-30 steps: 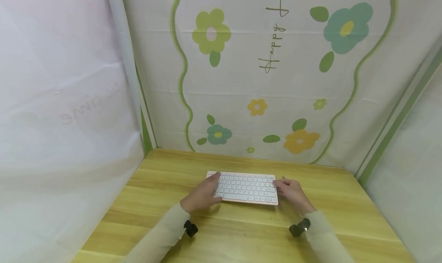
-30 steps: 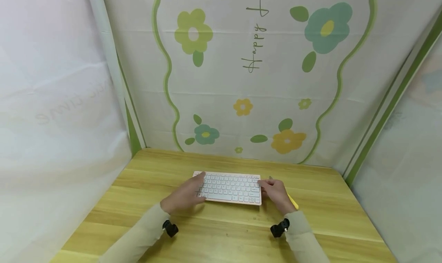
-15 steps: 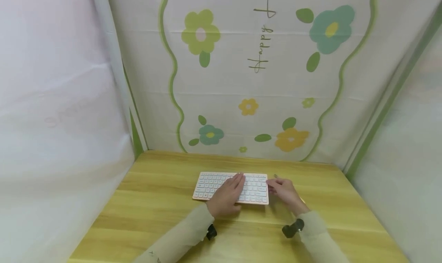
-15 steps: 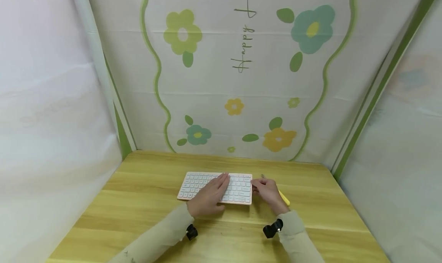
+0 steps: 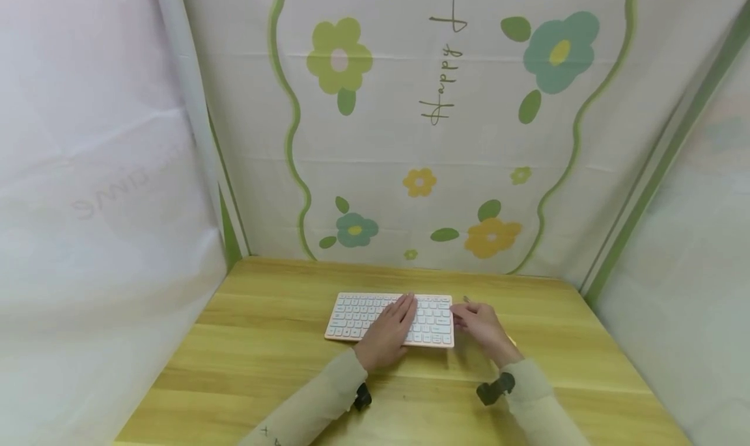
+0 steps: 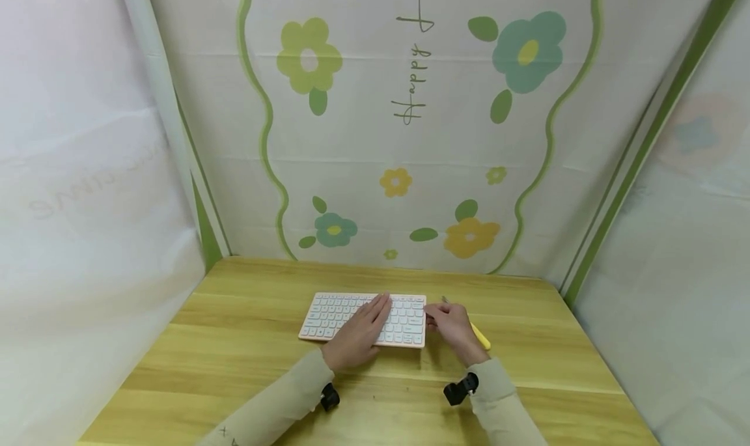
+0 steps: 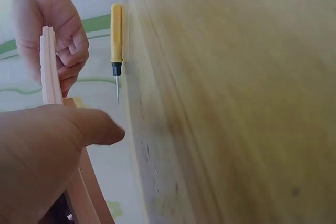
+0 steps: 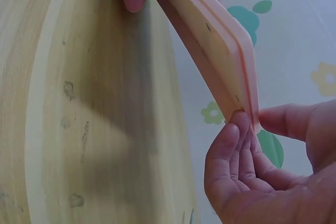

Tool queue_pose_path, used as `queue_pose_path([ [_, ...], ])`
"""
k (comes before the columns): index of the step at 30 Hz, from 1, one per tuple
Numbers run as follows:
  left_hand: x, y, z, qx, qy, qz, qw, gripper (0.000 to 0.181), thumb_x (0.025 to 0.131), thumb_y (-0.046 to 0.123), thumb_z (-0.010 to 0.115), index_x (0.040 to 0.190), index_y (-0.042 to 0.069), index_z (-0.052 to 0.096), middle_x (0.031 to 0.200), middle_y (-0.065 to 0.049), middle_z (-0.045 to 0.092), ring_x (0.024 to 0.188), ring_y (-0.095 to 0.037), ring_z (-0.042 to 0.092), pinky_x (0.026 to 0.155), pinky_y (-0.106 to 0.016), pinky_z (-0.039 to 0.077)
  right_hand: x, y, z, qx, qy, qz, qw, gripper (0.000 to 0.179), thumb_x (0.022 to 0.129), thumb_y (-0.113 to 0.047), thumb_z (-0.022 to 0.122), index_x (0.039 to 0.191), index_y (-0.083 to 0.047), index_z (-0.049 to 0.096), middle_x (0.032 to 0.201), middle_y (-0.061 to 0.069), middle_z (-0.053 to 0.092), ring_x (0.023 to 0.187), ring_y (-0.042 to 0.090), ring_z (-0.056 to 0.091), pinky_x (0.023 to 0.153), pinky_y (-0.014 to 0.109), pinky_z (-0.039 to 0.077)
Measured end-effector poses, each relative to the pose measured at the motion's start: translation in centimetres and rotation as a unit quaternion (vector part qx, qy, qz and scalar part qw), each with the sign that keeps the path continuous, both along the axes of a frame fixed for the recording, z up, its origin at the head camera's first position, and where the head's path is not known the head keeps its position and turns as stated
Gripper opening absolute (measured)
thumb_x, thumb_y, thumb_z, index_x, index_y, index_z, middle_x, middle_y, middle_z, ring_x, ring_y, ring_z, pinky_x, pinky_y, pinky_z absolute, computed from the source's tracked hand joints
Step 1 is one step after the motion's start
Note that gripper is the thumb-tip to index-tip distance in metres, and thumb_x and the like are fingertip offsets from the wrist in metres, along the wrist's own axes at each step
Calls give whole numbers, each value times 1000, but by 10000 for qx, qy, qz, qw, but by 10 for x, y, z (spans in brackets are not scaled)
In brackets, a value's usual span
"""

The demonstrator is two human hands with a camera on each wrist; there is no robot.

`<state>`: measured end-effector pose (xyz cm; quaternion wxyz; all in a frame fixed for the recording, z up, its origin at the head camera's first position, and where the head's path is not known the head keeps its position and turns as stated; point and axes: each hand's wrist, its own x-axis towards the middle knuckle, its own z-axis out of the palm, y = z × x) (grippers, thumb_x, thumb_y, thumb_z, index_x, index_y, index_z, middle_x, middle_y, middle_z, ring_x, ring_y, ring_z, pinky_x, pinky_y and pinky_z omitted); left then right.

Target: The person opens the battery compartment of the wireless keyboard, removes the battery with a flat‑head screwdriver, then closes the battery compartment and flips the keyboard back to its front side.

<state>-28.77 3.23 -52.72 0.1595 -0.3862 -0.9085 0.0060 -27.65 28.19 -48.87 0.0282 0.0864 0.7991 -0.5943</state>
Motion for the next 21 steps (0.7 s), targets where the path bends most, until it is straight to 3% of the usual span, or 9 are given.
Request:
queue_pose_path([
  [7, 2, -4, 3, 259, 223, -75, 9994, 72, 101, 2, 60, 164, -6, 25, 173, -24, 28, 161, -34, 31, 128, -44, 40, 4, -2, 17, -137, 5, 149, 9998, 41, 110, -21, 56, 133, 12, 63, 118, 17, 73, 96, 12, 70, 102, 40, 63],
  [14, 4, -17, 15, 230, 341, -141, 9991, 71, 102, -5, 58, 165, -6, 24, 173, -23, 28, 162, -33, 31, 127, -44, 41, 3, -6, 32, -289, 167, 430, 9985, 46, 112, -27, 54, 137, 11, 60, 123, 18, 73, 99, 12, 73, 95, 29, 64],
  [18, 3, -26, 26, 405, -98, -308, 9987, 70, 105, -7, 53, 166, -6, 19, 175, -22, 22, 164, -32, 26, 130, -44, 36, 5, -7, 40, -306, 301, 563, 9975, 47, 112, -28, 54, 137, 11, 61, 122, 18, 74, 102, 15, 74, 96, 30, 64],
  [20, 2, -30, 33, 712, -617, -481, 9944, 68, 106, -9, 45, 167, -5, 14, 176, -22, 16, 165, -31, 21, 133, -44, 31, 6, -8, 43, -290, 358, 600, 9971, 47, 112, -29, 53, 137, 11, 62, 122, 17, 74, 103, 15, 74, 97, 31, 64],
  [21, 2, -31, 38, 971, -970, -601, 9887, 67, 107, -11, 41, 167, -5, 12, 177, -21, 12, 166, -32, 17, 134, -45, 28, 7, -9, 44, -314, 378, 597, 9970, 47, 112, -29, 53, 136, 11, 62, 121, 16, 75, 102, 15, 74, 98, 32, 64],
])
